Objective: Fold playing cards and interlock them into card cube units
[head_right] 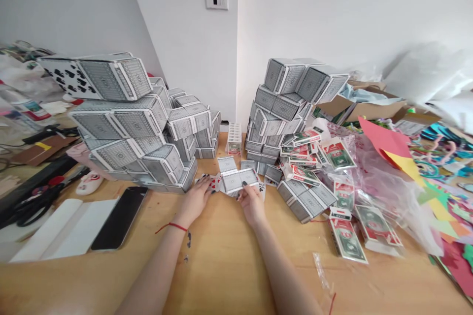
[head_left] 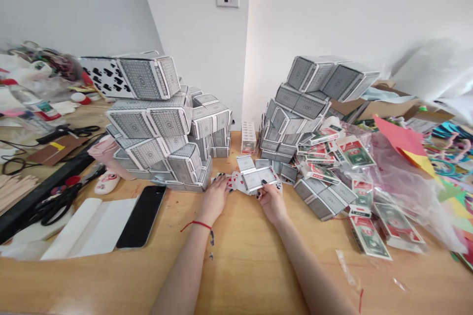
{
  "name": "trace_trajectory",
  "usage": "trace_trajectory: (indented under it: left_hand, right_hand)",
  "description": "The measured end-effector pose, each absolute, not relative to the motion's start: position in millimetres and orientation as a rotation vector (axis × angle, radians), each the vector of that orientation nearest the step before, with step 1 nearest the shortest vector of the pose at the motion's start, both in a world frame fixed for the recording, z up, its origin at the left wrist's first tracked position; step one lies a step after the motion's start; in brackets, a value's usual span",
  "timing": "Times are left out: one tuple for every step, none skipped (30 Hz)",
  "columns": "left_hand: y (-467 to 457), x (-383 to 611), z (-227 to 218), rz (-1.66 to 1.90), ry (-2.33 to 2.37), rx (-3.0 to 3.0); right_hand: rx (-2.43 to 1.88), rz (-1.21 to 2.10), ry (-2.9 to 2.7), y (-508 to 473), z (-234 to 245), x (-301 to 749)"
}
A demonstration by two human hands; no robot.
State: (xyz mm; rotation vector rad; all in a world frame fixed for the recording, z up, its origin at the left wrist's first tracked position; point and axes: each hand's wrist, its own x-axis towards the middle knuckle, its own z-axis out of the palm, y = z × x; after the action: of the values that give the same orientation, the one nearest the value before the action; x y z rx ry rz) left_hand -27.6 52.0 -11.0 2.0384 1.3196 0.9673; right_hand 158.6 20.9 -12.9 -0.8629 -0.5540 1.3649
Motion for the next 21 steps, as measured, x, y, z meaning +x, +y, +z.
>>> trace_trajectory:
  left_hand:
    - [52, -27, -10, 0.994, 1.308, 1.994]
    - [52, -27, -8, 1.032, 1.301, 1.935]
    - [51, -28, -6, 1.078, 1.299, 1.867]
    - [50, -28, -4, 1.126, 1.304, 1.802]
    - [49, -28, -1, 1.17, 1.311, 1.758]
    - [47, -27, 1, 1.207, 1.317, 1.743]
    - [46, -26, 3, 1.234, 1.318, 1.764]
    - [44, -24, 5, 1.246, 1.299, 1.82]
    - [42, -21, 7, 1.247, 1.264, 1.894]
    - [40, -18, 8, 1.234, 1.221, 1.972]
    - [38, -14, 9, 1.216, 1.178, 2.038]
    - [36, -10, 9, 1.196, 1.141, 2.084]
    - [34, -6, 9, 1.202, 1.125, 2.094]
    - [31, -2, 9, 1.208, 1.111, 2.083]
    - [29, 1, 10, 1.206, 1.098, 2.054]
    - [26, 4, 11, 1.206, 1.09, 2.003]
    - [23, 6, 13, 1.181, 1.071, 1.962]
    - [21, 7, 16, 1.162, 1.042, 1.921]
    - [19, 8, 19, 1.146, 1.005, 1.877]
    - [18, 8, 22, 1.142, 0.956, 1.829]
    - [18, 8, 25, 1.135, 0.895, 1.772]
  right_hand:
    - [-0.87, 1.369, -0.569, 21, -13, 159]
    - [-0.872, 1.378, -0.578, 21, -13, 159]
    - [-0.868, 1.393, -0.582, 21, -13, 159]
    - [-0.858, 1.415, -0.58, 20, -11, 160]
    - [-0.84, 1.444, -0.576, 19, -9, 160]
    - [-0.815, 1.484, -0.572, 18, -6, 160]
    - [-0.785, 1.534, -0.571, 16, -3, 160]
    - [-0.751, 1.587, -0.574, 14, 1, 159]
    - [-0.716, 1.642, -0.582, 12, 4, 158]
    - [-0.685, 1.691, -0.593, 11, 7, 156]
    - [-0.66, 1.73, -0.605, 9, 8, 154]
    - [-0.645, 1.758, -0.616, 8, 9, 152]
    - [-0.64, 1.773, -0.625, 7, 8, 151]
    - [-0.646, 1.773, -0.631, 7, 6, 149]
    - [-0.661, 1.76, -0.635, 7, 4, 149]
    - [-0.681, 1.738, -0.639, 8, 2, 148]
    - [-0.702, 1.711, -0.643, 9, -1, 148]
    - [-0.722, 1.681, -0.645, 10, -3, 149]
    - [-0.738, 1.65, -0.649, 12, -5, 150]
    - [-0.751, 1.619, -0.654, 13, -7, 151]
    - [-0.764, 1.585, -0.662, 14, -8, 153]
